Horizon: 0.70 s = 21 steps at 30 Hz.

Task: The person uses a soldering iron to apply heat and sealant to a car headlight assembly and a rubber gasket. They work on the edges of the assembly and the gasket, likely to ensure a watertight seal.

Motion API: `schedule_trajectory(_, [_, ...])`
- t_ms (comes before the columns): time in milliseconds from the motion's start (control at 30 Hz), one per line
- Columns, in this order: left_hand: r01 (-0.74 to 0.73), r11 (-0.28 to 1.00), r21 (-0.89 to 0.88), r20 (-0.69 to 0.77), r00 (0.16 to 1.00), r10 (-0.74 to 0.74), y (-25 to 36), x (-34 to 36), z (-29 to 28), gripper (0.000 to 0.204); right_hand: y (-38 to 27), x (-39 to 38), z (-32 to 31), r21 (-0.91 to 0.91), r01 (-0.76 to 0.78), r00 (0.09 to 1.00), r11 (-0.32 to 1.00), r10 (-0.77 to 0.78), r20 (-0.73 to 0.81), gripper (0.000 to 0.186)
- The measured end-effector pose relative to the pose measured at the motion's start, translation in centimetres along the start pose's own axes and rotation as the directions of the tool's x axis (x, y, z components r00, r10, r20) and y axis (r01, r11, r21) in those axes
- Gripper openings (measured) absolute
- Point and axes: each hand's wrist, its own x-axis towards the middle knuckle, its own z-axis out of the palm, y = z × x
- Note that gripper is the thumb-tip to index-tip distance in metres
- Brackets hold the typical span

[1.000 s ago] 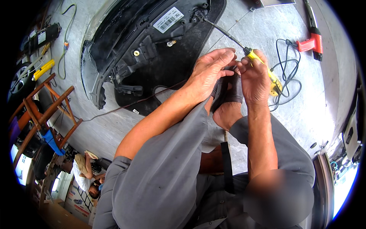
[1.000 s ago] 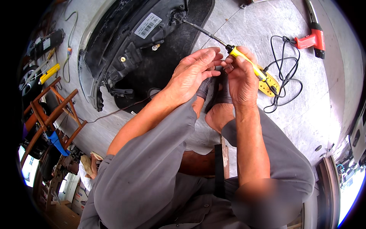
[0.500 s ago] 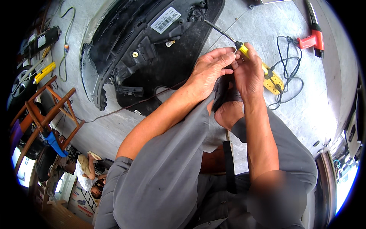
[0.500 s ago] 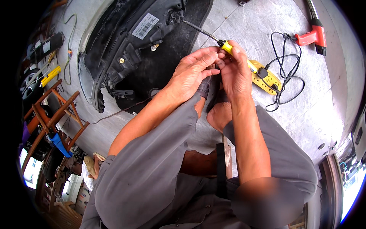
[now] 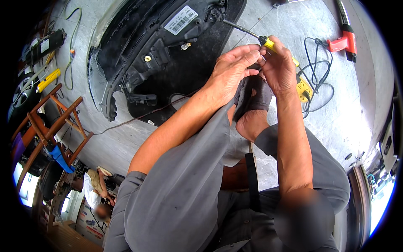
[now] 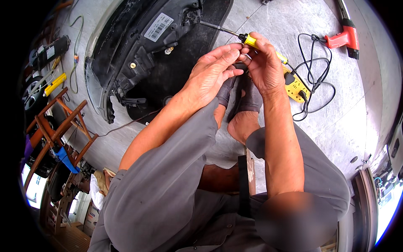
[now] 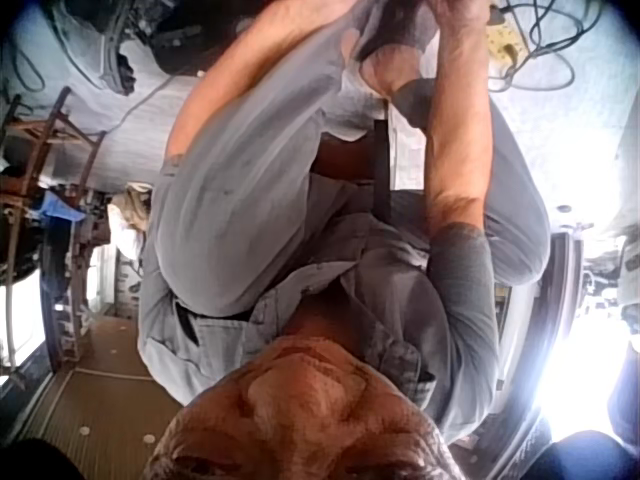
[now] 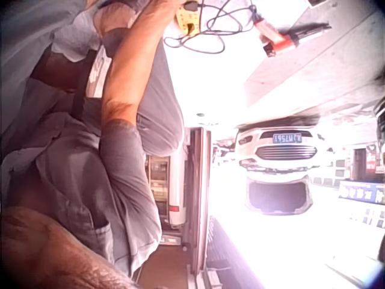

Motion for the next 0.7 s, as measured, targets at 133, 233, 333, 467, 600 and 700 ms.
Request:
schedule_trajectory(133, [-0.004, 1.0, 0.002, 0.0, 1.0, 0.004, -0.14, -0.01, -0.09, 0.041, 0.27, 0.1, -0.4, 0.022, 0.003, 1.0, 1.0, -0.004, 0.009, 0.035])
schedule_trajectory(233, [-0.004, 1.0, 0.006, -0.01, 1.0, 0.004, -0.2, -0.03, -0.13, 0.041, 0.48, 0.13, -0.58, 0.04, 0.008, 1.0, 0.999, -0.009, 0.011, 0.035])
schedule_trajectory(333, [0.004, 1.0, 0.007, -0.017, 1.0, -0.004, -0.24, -0.13, -0.18, 0.042, 0.65, 0.1, -0.82, 0.071, 0.004, 1.0, 0.997, -0.004, 0.008, 0.037])
schedule_trajectory(467, [0.017, 1.0, -0.002, -0.014, 1.0, -0.017, -0.2, -0.31, -0.1, 0.043, 0.57, -0.1, -0.8, 0.084, -0.003, 1.0, 0.996, 0.003, -0.001, 0.039])
schedule_trajectory(600, [0.016, 1.0, 0.004, -0.012, 1.0, -0.016, -0.28, -0.35, -0.2, 0.043, 0.71, -0.3, -0.41, 0.033, 0.017, 0.999, 0.999, -0.016, -0.032, 0.039])
schedule_trajectory(700, [0.018, 1.0, -0.002, -0.019, 1.0, -0.018, -0.3, -0.36, -0.18, 0.042, 0.71, -0.26, -0.42, 0.028, 0.0, 1.0, 1.0, 0.001, -0.029, 0.038])
